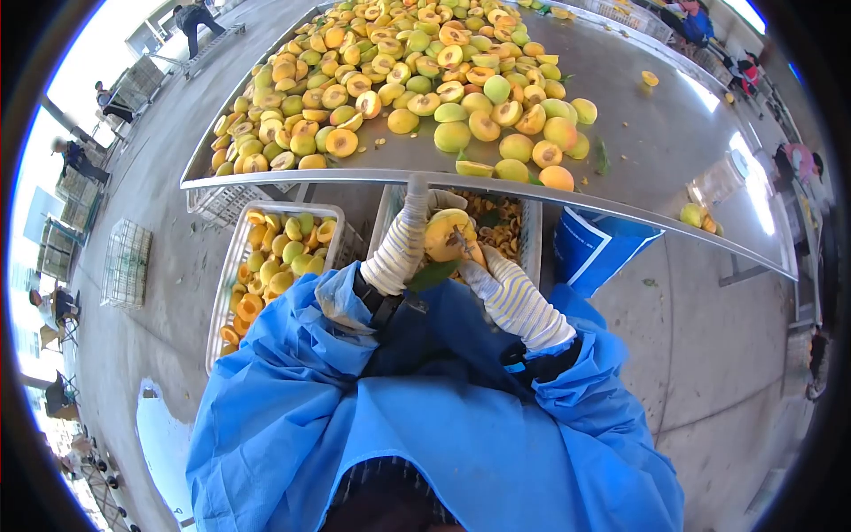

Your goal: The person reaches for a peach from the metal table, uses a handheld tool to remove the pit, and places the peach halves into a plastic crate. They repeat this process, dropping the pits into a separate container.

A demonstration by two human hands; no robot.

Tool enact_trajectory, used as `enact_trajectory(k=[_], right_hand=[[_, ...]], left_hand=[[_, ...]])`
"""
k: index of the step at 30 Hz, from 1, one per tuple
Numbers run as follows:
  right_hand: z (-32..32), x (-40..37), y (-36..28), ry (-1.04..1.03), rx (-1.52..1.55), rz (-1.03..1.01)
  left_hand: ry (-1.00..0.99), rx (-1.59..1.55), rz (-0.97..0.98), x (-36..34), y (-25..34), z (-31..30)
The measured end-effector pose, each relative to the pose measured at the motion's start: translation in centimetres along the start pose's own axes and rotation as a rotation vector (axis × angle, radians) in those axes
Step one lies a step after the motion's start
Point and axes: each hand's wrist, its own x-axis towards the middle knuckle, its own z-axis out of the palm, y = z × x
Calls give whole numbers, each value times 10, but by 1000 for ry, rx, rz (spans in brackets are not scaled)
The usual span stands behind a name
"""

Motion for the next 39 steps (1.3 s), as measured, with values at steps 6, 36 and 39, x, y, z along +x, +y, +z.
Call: enact_trajectory(k=[6,36,39], right_hand=[[9,1,9,168,-478,-266],[11,0,-7,-150,317,372],[14,7,14,-101,64,130]], left_hand=[[97,54,133,-1,-13,9],[48,149,41,1,-9,7],[-11,404,-26,16,-15,-12]])
